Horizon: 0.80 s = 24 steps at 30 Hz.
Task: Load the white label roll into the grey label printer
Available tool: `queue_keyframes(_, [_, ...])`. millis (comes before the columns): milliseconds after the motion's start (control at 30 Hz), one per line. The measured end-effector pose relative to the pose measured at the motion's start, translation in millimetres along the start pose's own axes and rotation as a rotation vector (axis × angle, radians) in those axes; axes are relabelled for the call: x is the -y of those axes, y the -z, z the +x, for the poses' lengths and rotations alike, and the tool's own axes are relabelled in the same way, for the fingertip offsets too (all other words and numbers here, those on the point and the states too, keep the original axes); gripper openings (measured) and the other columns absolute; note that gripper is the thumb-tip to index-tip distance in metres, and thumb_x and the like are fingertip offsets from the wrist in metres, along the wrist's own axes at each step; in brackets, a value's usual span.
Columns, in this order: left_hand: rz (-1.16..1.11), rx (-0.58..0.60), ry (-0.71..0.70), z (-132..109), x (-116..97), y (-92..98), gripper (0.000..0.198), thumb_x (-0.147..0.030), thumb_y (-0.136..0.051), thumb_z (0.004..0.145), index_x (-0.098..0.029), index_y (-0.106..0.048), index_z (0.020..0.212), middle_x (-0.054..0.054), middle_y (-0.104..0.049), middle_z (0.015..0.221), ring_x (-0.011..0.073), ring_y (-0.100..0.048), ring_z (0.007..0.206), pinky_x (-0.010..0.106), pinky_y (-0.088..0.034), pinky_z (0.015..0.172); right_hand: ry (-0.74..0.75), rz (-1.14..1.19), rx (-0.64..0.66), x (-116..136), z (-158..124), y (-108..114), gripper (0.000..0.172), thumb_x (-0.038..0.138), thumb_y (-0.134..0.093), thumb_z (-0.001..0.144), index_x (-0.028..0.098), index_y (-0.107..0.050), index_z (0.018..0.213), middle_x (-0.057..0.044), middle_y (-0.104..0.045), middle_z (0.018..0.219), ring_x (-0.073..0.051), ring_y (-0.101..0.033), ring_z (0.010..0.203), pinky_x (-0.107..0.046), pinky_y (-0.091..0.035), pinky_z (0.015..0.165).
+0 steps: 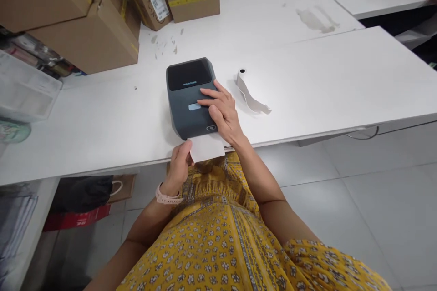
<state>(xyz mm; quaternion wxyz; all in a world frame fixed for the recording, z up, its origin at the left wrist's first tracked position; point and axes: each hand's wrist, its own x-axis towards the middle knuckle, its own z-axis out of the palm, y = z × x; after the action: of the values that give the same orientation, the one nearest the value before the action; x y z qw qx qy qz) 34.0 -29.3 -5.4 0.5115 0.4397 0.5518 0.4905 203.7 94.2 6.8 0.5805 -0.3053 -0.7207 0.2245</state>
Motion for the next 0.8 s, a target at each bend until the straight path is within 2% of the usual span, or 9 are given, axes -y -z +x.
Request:
queue_keyframes(67, [-0.063, 0.013, 0.094, 7.4, -3.6, -5.0, 0.059, -0.070, -0.068, 0.088, -0.020, -0.054, 0.059, -0.004, -0.046, 0.052, 0.0097, -0.040, 0.048, 0.026, -0.030, 0.048, 0.005, -0.015, 0.002, 0.7, 0.2, 0.1, 0.043, 0.053, -0.038, 0.111, 0.034, -0.075, 0.119, 0.000, -0.071, 0.140, -0.029, -0.045, 0.156, -0.061, -0.034, 0.131])
queue_keyframes(133, [-0.114, 0.020, 0.131, 11.6, -4.4, -9.9, 0.056, -0.069, -0.075, 0.083, -0.019, -0.057, 0.064, -0.005, -0.046, 0.055, 0.0086, -0.038, 0.051, 0.024, -0.029, 0.049, 0.007, -0.033, 0.011, 1.2, 0.0, 0.5, 0.043, 0.053, -0.038, 0.111, 0.033, -0.075, 0.119, 0.000, -0.072, 0.140, -0.028, -0.047, 0.155, -0.060, -0.035, 0.131])
queue_keyframes(233, [-0.161, 0.031, 0.137, 10.8, -0.4, -13.9, 0.055, -0.069, -0.076, 0.083, -0.018, -0.060, 0.070, -0.005, -0.048, 0.061, 0.0082, -0.039, 0.056, 0.024, -0.031, 0.053, -0.010, -0.067, 0.015, 2.0, -0.8, 0.6, 0.045, 0.054, -0.037, 0.111, 0.033, -0.075, 0.117, -0.001, -0.072, 0.140, -0.029, -0.048, 0.154, -0.061, -0.035, 0.129])
queue_keyframes(333, [-0.127, 0.036, 0.137, 7.9, 3.8, -13.5, 0.061, -0.074, -0.074, 0.081, -0.019, -0.054, 0.066, -0.005, -0.044, 0.059, 0.0078, -0.037, 0.055, 0.024, -0.030, 0.052, -0.030, -0.121, 0.037, 4.5, -0.8, 2.3, 0.047, 0.056, -0.035, 0.111, 0.032, -0.075, 0.117, -0.002, -0.072, 0.140, -0.029, -0.047, 0.155, -0.062, -0.033, 0.129])
queue_keyframes(400, [-0.069, 0.044, 0.121, 6.6, 3.3, -11.9, 0.064, -0.078, -0.071, 0.081, -0.020, -0.049, 0.064, -0.006, -0.040, 0.057, 0.0079, -0.035, 0.053, 0.024, -0.029, 0.050, -0.020, -0.199, 0.085, 7.7, 0.7, 6.0, 0.046, 0.055, -0.035, 0.111, 0.032, -0.074, 0.119, -0.002, -0.071, 0.142, -0.030, -0.046, 0.154, -0.062, -0.028, 0.130])
queue_keyframes(533, [0.055, 0.043, -0.013, 3.2, -3.7, -4.9, 0.065, -0.075, -0.060, 0.092, -0.021, -0.044, 0.058, -0.005, -0.040, 0.052, 0.0096, -0.039, 0.050, 0.026, -0.032, 0.050, 0.096, -0.401, 0.205, 17.9, 8.8, 17.4, 0.039, 0.053, -0.040, 0.111, 0.034, -0.073, 0.122, 0.000, -0.071, 0.141, -0.029, -0.051, 0.149, -0.061, -0.013, 0.134])
queue_keyframes(600, [0.081, 0.006, -0.126, 2.5, -6.1, 1.9, 0.064, -0.068, -0.052, 0.099, -0.021, -0.048, 0.056, -0.003, -0.045, 0.052, 0.0107, -0.044, 0.051, 0.027, -0.035, 0.052, 0.163, -0.477, 0.252, 24.2, 14.5, 21.8, 0.037, 0.052, -0.043, 0.111, 0.035, -0.072, 0.123, 0.000, -0.071, 0.141, -0.028, -0.050, 0.150, -0.060, -0.009, 0.135])
queue_keyframes(700, [0.055, -0.116, -0.281, 6.7, -7.6, 15.8, 0.058, -0.056, -0.048, 0.105, -0.020, -0.060, 0.061, -0.001, -0.052, 0.055, 0.0119, -0.047, 0.052, 0.027, -0.037, 0.053, 0.236, -0.590, 0.290, 32.8, 23.2, 22.8, 0.035, 0.056, -0.046, 0.109, 0.034, -0.072, 0.119, 0.002, -0.068, 0.148, -0.028, -0.042, 0.157, -0.059, -0.002, 0.137])
queue_keyframes(800, [0.033, -0.273, -0.401, 17.8, -11.0, 28.0, 0.051, -0.045, -0.049, 0.106, -0.020, -0.062, 0.064, -0.001, -0.053, 0.056, 0.0125, -0.049, 0.054, 0.027, -0.039, 0.054, 0.307, -0.654, 0.316, 35.7, 30.1, 18.0, 0.035, 0.057, -0.049, 0.108, 0.029, -0.072, 0.107, 0.002, -0.068, 0.148, -0.029, -0.039, 0.159, -0.057, 0.002, 0.138])
